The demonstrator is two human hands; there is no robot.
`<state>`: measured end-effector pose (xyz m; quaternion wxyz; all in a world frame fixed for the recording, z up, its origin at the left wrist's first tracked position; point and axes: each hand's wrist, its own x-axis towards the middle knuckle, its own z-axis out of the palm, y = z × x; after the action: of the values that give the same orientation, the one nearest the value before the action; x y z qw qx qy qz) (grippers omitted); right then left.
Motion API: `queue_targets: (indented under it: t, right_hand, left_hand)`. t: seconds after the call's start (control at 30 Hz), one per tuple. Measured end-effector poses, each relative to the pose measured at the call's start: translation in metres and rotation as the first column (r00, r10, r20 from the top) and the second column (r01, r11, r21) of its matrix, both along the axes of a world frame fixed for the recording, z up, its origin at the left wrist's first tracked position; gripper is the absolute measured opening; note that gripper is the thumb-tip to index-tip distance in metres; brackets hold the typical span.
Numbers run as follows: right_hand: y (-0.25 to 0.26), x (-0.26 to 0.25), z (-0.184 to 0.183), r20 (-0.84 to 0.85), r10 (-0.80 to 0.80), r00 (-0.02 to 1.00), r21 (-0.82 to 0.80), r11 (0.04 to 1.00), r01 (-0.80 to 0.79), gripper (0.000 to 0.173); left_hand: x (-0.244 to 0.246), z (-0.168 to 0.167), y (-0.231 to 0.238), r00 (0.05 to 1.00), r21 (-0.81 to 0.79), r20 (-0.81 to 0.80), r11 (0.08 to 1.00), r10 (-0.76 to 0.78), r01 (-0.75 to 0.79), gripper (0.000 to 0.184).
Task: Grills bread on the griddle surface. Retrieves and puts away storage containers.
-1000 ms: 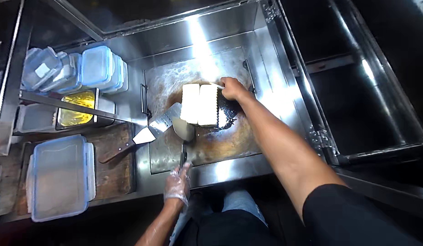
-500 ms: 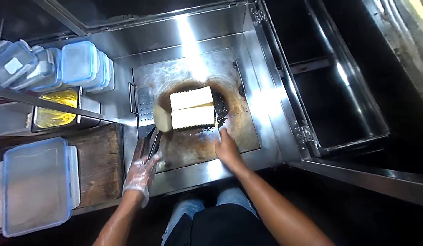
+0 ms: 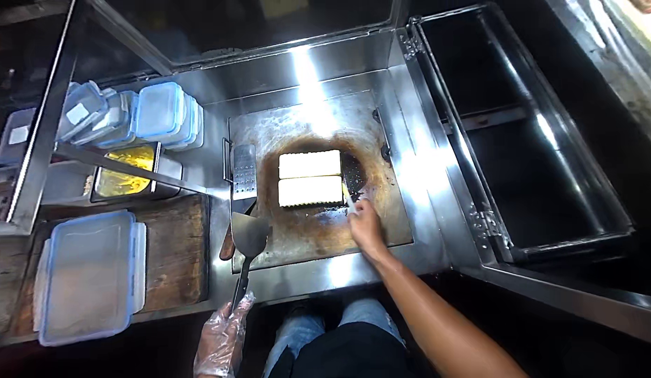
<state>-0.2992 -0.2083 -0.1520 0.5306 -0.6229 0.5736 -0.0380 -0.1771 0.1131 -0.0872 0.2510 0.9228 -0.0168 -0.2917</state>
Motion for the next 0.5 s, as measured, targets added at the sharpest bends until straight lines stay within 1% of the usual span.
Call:
queue_targets:
  t: [0.07,0.1,0.13,0.17,0.2,0.23,0.27,0.3,0.33,0.4,0.43,0.5]
  right_hand:
    - [-0.013,-0.007,-0.002,0.037,-0.167,0.985,-0.036,0.985,0.168,0.031]
    - [-0.032,0.001,-0.007,0.060,-0.207,0.977,-0.084,0.974,0.211,0.030]
    - [-0.053,0.013,-0.010,0.071,-0.202,0.977,-0.116,0.971,0.209,0.031]
    - [-0.070,0.028,-0.013,0.062,-0.151,0.987,-0.130,0.979,0.158,0.032]
    - [-0.080,0.041,-0.015,0.032,-0.059,0.998,-0.126,0.990,0.062,0.032]
    - [-0.078,0.048,-0.017,-0.007,0.045,0.999,-0.114,0.992,-0.046,0.030]
    - [-0.065,0.048,-0.014,-0.041,0.129,0.991,-0.103,0.986,-0.132,0.029]
    - [-0.046,0.041,-0.010,-0.072,0.179,0.981,-0.091,0.979,-0.185,0.028]
    - [-0.027,0.028,-0.006,-0.091,0.186,0.978,-0.070,0.979,-0.193,0.027]
    - [-0.001,-0.002,-0.007,-0.070,0.093,0.993,-0.078,0.992,-0.098,0.028]
    - [-0.004,-0.011,-0.011,-0.035,0.018,0.999,-0.131,0.991,-0.022,0.030]
    - [-0.039,-0.003,-0.016,0.044,-0.082,0.996,-0.240,0.966,0.091,0.033]
  left_hand:
    - [-0.005,-0.004,0.003,1.000,0.034,0.002,0.999,0.010,-0.010,0.033]
    - [-0.007,-0.005,0.003,1.000,0.049,-0.009,0.999,0.003,-0.002,0.032]
    - [-0.009,-0.008,0.001,1.000,0.052,-0.012,0.999,-0.005,0.006,0.032]
    - [-0.012,-0.011,-0.002,1.000,0.052,-0.014,0.998,-0.016,0.017,0.032]
    - [-0.015,-0.013,-0.005,0.999,0.062,-0.020,0.997,-0.032,0.034,0.034]
    - [-0.019,-0.014,-0.006,0.998,0.073,-0.029,0.996,-0.051,0.053,0.034]
    - [-0.022,-0.014,-0.008,0.997,0.073,-0.041,0.995,-0.062,0.065,0.034]
    - [-0.023,-0.014,-0.010,0.996,0.050,-0.055,0.997,-0.064,0.067,0.034]
    - [-0.026,-0.015,-0.013,0.996,0.024,-0.077,0.998,-0.051,0.053,0.033]
    - [-0.036,-0.015,-0.016,0.991,-0.015,-0.131,1.000,-0.017,0.015,0.031]
    - [-0.041,-0.015,-0.018,0.989,-0.021,-0.148,1.000,-0.012,0.009,0.031]
    - [-0.050,-0.014,-0.025,0.987,-0.026,-0.158,1.000,-0.010,0.006,0.030]
